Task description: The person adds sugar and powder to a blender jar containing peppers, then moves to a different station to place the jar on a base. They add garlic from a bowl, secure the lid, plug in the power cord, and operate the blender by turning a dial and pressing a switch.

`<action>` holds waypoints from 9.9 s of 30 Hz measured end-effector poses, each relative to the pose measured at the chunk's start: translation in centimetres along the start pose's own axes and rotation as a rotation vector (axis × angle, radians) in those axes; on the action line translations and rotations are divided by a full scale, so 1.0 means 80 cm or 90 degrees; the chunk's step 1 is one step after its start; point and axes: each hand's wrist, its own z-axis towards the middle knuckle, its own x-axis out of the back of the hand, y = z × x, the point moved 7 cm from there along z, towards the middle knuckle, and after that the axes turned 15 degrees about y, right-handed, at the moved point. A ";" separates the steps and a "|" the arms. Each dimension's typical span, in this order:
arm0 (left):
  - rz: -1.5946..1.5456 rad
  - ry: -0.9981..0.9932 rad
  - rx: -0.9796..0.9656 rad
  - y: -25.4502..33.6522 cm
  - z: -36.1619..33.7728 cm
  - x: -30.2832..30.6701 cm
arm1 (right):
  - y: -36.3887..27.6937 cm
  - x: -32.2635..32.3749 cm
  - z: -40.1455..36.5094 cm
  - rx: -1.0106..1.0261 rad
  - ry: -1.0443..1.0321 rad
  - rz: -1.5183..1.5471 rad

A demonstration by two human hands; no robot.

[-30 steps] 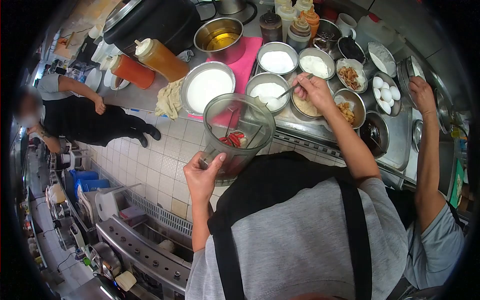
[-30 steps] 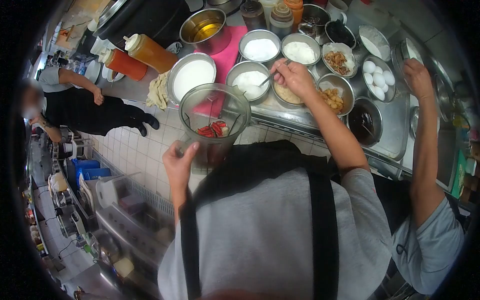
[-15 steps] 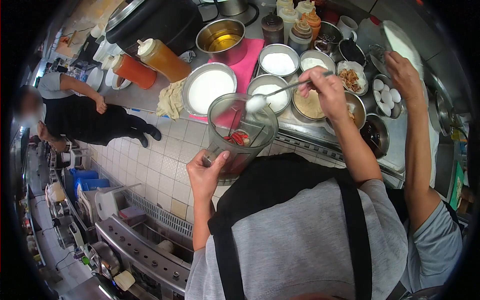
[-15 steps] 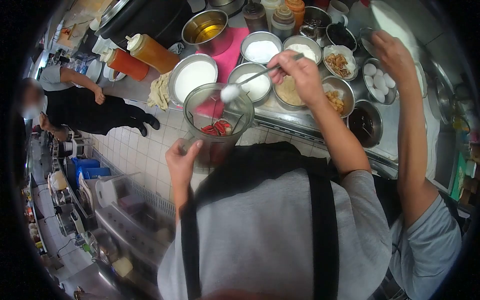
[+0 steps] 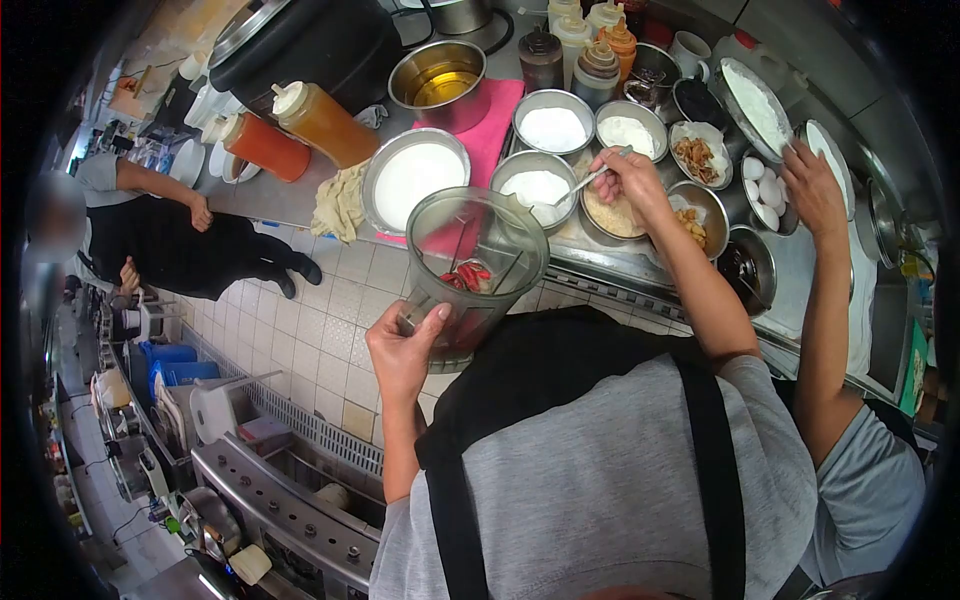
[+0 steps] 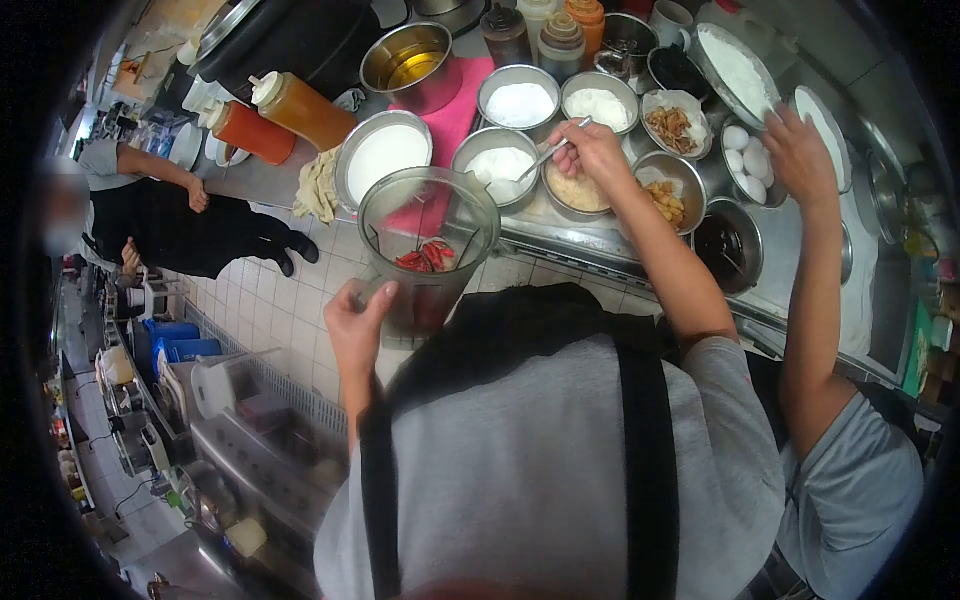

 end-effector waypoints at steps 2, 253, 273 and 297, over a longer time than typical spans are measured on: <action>-0.004 0.000 -0.003 -0.003 0.000 0.002 | -0.002 0.012 0.004 -0.015 0.051 0.033; 0.001 -0.024 -0.062 0.074 0.036 -0.056 | -0.167 0.006 -0.017 0.245 -0.049 0.189; -0.003 -0.025 -0.054 0.075 0.037 -0.057 | -0.036 0.064 0.100 0.041 0.144 0.064; 0.003 -0.014 -0.074 0.073 0.037 -0.056 | -0.088 0.007 0.064 0.384 0.099 -0.090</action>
